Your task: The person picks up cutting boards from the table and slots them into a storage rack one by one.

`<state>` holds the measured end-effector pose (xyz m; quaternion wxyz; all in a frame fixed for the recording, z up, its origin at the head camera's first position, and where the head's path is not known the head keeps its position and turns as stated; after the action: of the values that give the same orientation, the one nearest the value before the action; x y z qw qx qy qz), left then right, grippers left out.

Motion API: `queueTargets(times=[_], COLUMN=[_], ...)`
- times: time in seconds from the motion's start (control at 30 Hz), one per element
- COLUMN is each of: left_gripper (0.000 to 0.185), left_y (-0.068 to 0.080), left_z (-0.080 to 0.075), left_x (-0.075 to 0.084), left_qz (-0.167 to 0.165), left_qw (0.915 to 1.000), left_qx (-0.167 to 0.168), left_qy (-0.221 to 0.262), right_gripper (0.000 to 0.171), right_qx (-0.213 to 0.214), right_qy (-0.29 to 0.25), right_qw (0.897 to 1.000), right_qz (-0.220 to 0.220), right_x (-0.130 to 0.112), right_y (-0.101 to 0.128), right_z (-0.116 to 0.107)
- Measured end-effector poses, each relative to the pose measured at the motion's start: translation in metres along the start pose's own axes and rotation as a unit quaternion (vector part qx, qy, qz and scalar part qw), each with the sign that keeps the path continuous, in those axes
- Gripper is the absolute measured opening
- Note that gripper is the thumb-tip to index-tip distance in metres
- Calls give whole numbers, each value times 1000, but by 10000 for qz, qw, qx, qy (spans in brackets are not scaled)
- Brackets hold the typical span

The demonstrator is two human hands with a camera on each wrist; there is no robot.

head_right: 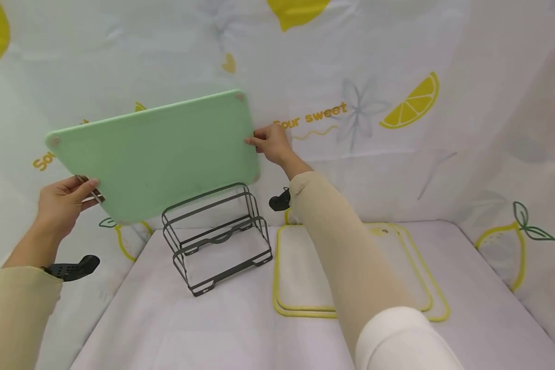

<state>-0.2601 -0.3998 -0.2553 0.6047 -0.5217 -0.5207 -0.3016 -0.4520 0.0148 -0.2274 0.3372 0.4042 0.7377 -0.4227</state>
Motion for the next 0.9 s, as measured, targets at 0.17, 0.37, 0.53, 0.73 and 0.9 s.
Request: queueTargets(times=[0.17,0.37,0.53,0.73,0.9], left_gripper=[14,12,11,10,6], left_y=[1,3,6,6,8], left_z=[8,11,11,18,20], left_x=[-6,-18,-31,-46,-56], left_qz=[-65,-183,-268,-309,-355], left_qw=[9999,9983,9948,9918,9877], left_qx=[-37,-122,-152,-238,-333], left_qy=[-121,-533,-969,-1218,-1487], right_gripper=[24,25,26,26,26], right_qx=[56,32,10,34,70], right_qy=[33,-53,-118,-88,-75], right_qw=[10000,9999,9995,9992,9989], right_qz=[58,145,286,383,447], right_x=[11,26,41,57,71], right_y=[7,11,14,22,28], right_z=[0,3,9,10,15])
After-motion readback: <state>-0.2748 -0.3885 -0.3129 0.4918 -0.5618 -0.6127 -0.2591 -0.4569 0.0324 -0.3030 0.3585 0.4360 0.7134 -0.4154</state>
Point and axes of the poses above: each hand's wrist, its own y-axis away from the middle knuckle, its own z-axis out of the palm, x = y × z, the point moved 5 cm from there along -y, towards the middle knuckle, and after that the axes turned 3 degrees about -y, right-handed, at the moved point
